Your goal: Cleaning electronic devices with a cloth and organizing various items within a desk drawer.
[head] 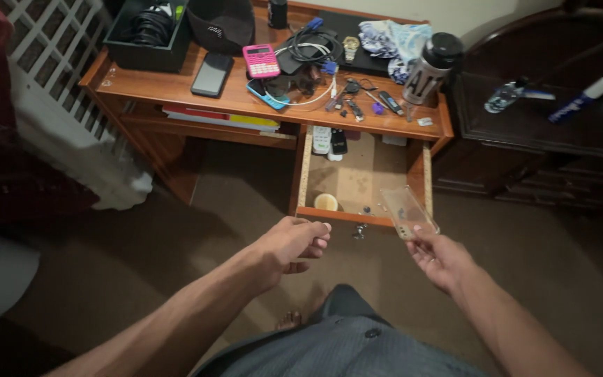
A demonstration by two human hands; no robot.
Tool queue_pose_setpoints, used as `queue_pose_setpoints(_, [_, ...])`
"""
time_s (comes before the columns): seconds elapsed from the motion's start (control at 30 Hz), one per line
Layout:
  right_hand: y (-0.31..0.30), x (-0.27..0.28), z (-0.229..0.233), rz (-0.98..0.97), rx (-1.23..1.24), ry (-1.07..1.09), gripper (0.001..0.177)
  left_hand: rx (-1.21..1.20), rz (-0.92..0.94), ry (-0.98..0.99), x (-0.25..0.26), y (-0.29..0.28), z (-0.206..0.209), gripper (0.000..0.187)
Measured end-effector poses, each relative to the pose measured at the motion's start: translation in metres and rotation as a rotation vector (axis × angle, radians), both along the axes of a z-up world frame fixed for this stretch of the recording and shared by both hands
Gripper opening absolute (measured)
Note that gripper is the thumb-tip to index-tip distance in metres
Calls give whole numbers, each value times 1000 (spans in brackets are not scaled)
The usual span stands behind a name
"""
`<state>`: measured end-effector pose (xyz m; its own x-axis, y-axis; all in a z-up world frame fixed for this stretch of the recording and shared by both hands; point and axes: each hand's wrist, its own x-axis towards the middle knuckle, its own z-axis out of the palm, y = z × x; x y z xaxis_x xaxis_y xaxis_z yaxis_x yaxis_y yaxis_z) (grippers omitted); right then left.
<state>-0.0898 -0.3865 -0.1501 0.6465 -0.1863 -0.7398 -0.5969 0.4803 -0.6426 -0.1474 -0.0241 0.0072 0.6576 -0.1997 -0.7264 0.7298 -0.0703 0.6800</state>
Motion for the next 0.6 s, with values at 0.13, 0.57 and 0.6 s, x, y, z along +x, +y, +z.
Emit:
queue_pose_setpoints(0.13, [10, 47, -11, 27, -55, 51, 22, -62, 42, 20, 27, 11, -21, 20])
queue_pose_setpoints(0.57, [-40, 232, -198, 276, -10, 266, 17, 94, 208, 102, 114, 39, -3, 24])
queue_pose_setpoints(0.6, [-35, 234, -198, 275, -29, 280, 14, 92, 221, 100, 115, 40, -3, 23])
